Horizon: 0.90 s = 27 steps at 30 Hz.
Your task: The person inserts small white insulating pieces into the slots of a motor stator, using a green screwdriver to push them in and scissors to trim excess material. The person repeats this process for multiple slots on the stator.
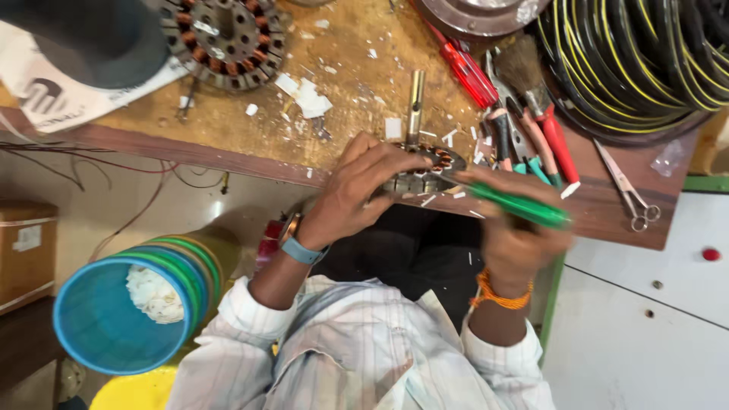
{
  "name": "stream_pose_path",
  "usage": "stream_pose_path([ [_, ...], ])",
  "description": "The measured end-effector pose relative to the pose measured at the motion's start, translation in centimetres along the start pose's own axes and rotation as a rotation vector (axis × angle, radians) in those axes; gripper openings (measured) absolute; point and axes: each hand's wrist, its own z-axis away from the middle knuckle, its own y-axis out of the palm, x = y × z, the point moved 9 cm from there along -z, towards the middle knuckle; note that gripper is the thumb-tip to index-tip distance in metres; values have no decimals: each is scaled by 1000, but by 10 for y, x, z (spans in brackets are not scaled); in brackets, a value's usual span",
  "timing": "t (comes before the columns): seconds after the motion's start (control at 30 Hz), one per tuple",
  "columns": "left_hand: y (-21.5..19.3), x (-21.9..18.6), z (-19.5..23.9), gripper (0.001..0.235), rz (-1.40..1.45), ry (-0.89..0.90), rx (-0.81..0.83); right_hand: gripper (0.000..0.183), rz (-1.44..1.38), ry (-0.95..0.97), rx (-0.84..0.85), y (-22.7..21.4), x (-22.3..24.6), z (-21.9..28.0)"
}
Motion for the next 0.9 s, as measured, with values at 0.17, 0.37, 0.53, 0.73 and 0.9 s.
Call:
stream_pose_path([
  [0.17, -16, 20, -11, 38, 109, -52, -131, 29, -432, 70, -280, -51, -60, 29],
  [0.37, -16, 35, -16, 34, 183, -199, -207, 29, -583, 224, -413, -68, -112, 68],
  [0.53, -8, 26, -22, 34, 87, -136, -167, 38, -501, 70, -386, -56, -106, 75],
  [0.73, -19, 28, -27, 41, -157, -67, -21, 46, -563, 219, -547, -64, -111, 78],
  [0.9, -32, 27, -53, 42, -269, 113, 222, 59, -622, 295, -284, -15, -98, 29],
])
